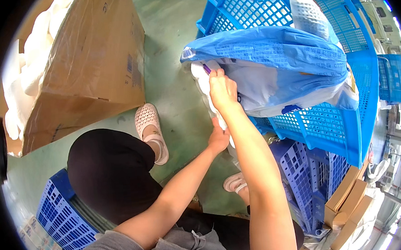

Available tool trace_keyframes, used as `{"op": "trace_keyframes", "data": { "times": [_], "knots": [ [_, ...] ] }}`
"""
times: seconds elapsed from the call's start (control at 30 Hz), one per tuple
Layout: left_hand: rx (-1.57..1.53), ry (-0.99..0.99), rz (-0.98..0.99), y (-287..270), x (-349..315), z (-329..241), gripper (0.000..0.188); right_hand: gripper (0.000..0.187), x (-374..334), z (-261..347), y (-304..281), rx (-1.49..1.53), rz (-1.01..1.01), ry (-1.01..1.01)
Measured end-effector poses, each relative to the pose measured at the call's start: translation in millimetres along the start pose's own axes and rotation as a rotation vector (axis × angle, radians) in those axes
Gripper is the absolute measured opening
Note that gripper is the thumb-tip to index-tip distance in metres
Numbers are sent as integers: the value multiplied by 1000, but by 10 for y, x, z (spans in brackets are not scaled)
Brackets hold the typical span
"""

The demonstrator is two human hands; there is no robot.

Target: The person sorts white foam rollers from a blue crate, places them into a clear plastic bag while sitting on the floor, and then moves the filled bag into a large cardboard box.

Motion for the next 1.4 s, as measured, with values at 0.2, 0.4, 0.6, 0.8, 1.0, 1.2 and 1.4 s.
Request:
{"op": "trace_keyframes", "data": {
  "times": [0.2, 0.4, 0.6, 0.8, 1.0, 1.2, 1.4],
  "knots": [
    [52, 11, 18, 5, 29, 14, 83, 26, -304, -103, -123, -132, 119, -145],
    [79, 4, 104, -9, 2, -38, 82, 30, -1309, -502, -227, -107, 139, -125],
    [41, 97, 36, -32, 63, 2, 79, 36, -2545, -930, -257, -130, 259, 9],
    [-41, 63, 67, 54, 122, 67, 77, 35, -3389, -1282, -370, -168, 351, 103],
    [-214, 53, 125, 128, 206, 132, 66, 16, -3763, -1915, -874, -41, 171, 462],
    [-179, 229, 145, 203, 184, 76, 60, 18, -4760, -3053, -1161, 739, -668, 1302],
    [-59, 108, 134, 109, 4, -147, 67, 22, -4659, -3849, -1378, 1080, -1115, 1431]
  ]
}}
Point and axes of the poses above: each hand's wrist, its own x-axis towards the middle knuckle, its own y-axis out of the palm, z = x × y, the point moved 6 cm from there along x, towards the middle knuckle
